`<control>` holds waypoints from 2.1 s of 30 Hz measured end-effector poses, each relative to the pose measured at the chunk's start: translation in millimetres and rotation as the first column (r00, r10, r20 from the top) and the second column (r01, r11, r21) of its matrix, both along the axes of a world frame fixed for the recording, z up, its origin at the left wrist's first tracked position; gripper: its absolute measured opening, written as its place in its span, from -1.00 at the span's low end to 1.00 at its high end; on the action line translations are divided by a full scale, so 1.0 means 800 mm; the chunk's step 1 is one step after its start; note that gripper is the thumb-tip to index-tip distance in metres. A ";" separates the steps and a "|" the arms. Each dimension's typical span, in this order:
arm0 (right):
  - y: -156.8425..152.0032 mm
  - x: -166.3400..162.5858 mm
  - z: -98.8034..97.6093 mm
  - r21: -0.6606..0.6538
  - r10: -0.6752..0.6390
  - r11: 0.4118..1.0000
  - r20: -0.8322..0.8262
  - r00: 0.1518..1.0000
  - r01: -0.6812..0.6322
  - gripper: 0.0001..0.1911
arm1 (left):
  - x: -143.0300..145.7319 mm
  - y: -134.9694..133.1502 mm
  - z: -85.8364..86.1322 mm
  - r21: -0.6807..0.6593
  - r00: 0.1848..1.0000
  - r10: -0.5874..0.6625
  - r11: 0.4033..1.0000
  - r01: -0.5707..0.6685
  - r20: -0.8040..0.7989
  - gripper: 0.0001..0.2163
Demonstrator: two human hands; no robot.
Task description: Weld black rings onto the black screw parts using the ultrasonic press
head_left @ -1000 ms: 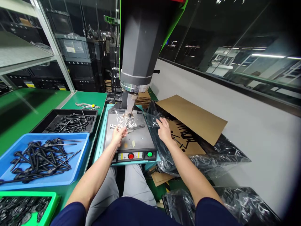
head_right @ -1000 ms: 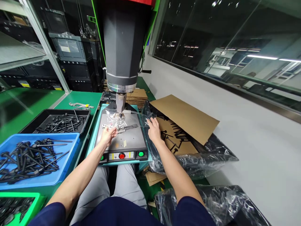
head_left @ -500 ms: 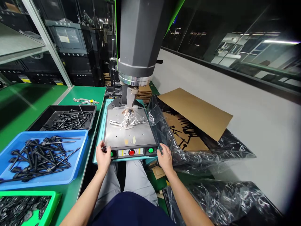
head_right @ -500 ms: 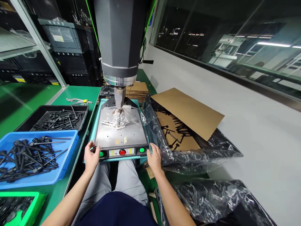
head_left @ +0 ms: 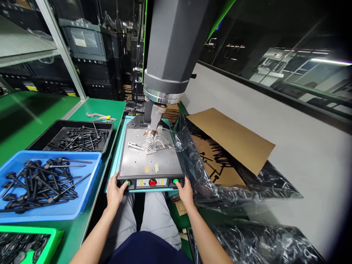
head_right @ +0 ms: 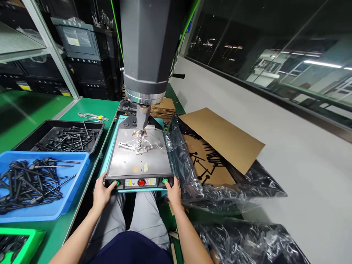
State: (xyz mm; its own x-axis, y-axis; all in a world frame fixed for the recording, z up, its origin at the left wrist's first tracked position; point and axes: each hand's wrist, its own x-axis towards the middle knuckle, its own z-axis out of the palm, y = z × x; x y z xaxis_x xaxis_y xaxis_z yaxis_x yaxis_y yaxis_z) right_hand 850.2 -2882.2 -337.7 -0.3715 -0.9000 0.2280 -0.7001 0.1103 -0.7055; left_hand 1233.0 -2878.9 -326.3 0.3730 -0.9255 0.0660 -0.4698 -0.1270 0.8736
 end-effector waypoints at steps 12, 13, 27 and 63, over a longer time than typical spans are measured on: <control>0.006 0.007 0.000 0.037 0.008 0.999 0.151 0.988 -0.014 -0.06 | 0.008 -0.003 0.003 -0.032 0.989 -0.037 0.999 0.033 -0.145 -0.33; 0.006 0.008 0.001 0.032 0.010 0.999 0.156 0.988 -0.015 -0.06 | 0.006 -0.003 0.002 -0.034 0.990 -0.029 0.999 0.024 -0.141 -0.34; 0.009 0.013 0.037 -0.132 -0.085 0.985 0.192 0.978 0.111 -0.35 | -0.036 -0.040 0.102 -0.248 0.955 -0.103 0.968 0.031 -0.280 -0.60; -0.243 0.193 0.259 -0.288 0.390 0.857 -0.181 0.903 -0.428 -0.78 | -0.107 -0.160 0.240 -0.156 0.306 -0.205 0.972 0.176 -0.930 -0.77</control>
State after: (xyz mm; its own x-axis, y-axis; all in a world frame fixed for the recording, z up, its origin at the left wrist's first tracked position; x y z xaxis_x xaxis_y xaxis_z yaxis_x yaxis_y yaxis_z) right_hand 1004.7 -3076.7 -130.3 0.0598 -0.8389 0.5411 -0.7094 -0.4170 -0.5681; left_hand 1147.4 -3006.7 -134.6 0.0125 -0.9836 -0.1801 0.6514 -0.1286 0.7478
